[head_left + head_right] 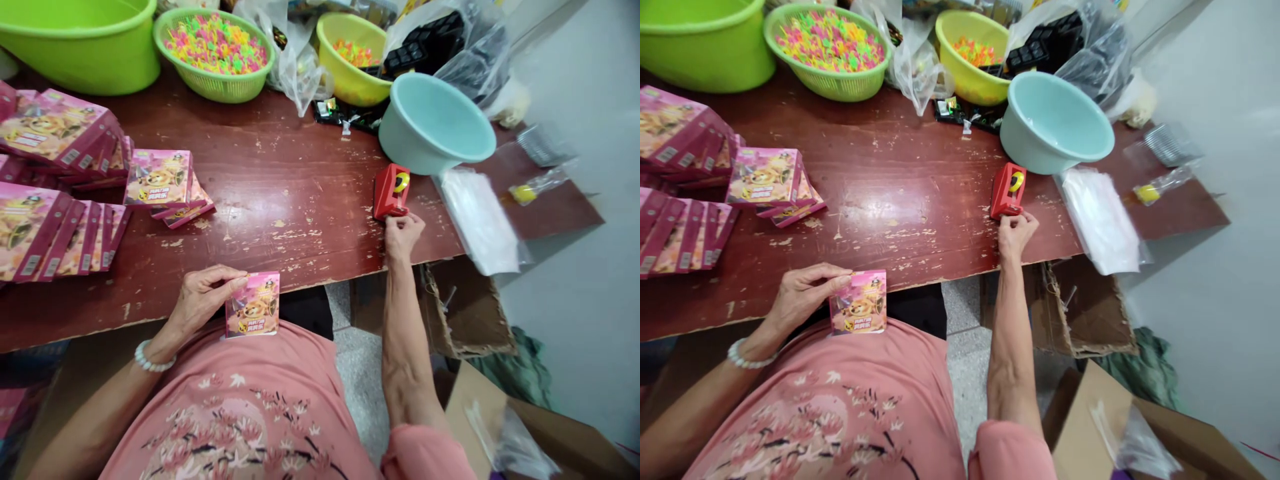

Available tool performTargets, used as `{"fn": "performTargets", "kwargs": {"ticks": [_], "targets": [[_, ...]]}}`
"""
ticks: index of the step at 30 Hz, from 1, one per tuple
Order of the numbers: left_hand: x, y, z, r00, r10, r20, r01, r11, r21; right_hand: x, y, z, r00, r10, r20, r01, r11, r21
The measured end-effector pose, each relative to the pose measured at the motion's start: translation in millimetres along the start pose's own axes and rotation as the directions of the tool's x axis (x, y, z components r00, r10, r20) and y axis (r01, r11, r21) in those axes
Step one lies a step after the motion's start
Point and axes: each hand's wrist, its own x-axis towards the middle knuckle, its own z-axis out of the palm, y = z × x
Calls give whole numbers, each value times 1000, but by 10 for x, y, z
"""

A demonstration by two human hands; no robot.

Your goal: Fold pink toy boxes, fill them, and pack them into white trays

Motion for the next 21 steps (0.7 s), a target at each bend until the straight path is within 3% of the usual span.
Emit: {"fn": "performTargets", "kwargs": {"ticks": [3, 5, 6, 7, 9, 11, 12, 15, 21], "targets": [[-12, 27, -24, 1000, 9, -14, -9, 1000, 26, -343, -93, 36, 990, -81, -113, 69, 992, -109], [-28, 62, -60, 999, 30, 12, -31, 999, 44, -743, -265, 82, 997, -83, 1, 83, 996, -34], [-37, 86, -81, 999, 45, 30, -46, 998, 49, -987, -383, 110, 986, -53, 161, 43, 997, 70], [-49, 113, -101, 997, 62, 45, -64, 997, 53, -1245, -517, 140, 931, -8, 365, -57, 984, 167], [-75, 182, -136, 993, 95, 73, -100, 993, 63, -1750, -800, 201, 744, 9, 668, -218, 948, 231], [-106, 262, -157, 988, 122, 98, -130, 988, 84, -2154, -1034, 266, 609, -35, 793, -295, 918, 267], [-122, 303, -161, 985, 137, 106, -148, 984, 102, -2301, -1113, 298, 576, -55, 816, -311, 908, 281], [-171, 402, -151, 973, 203, 111, -220, 961, 169, -2529, -1186, 366, 579, -91, 811, -281, 911, 303], [-277, 397, -87, 910, 403, 98, -410, 839, 358, -2601, -1111, 341, 621, -95, 778, -201, 941, 274]]}}
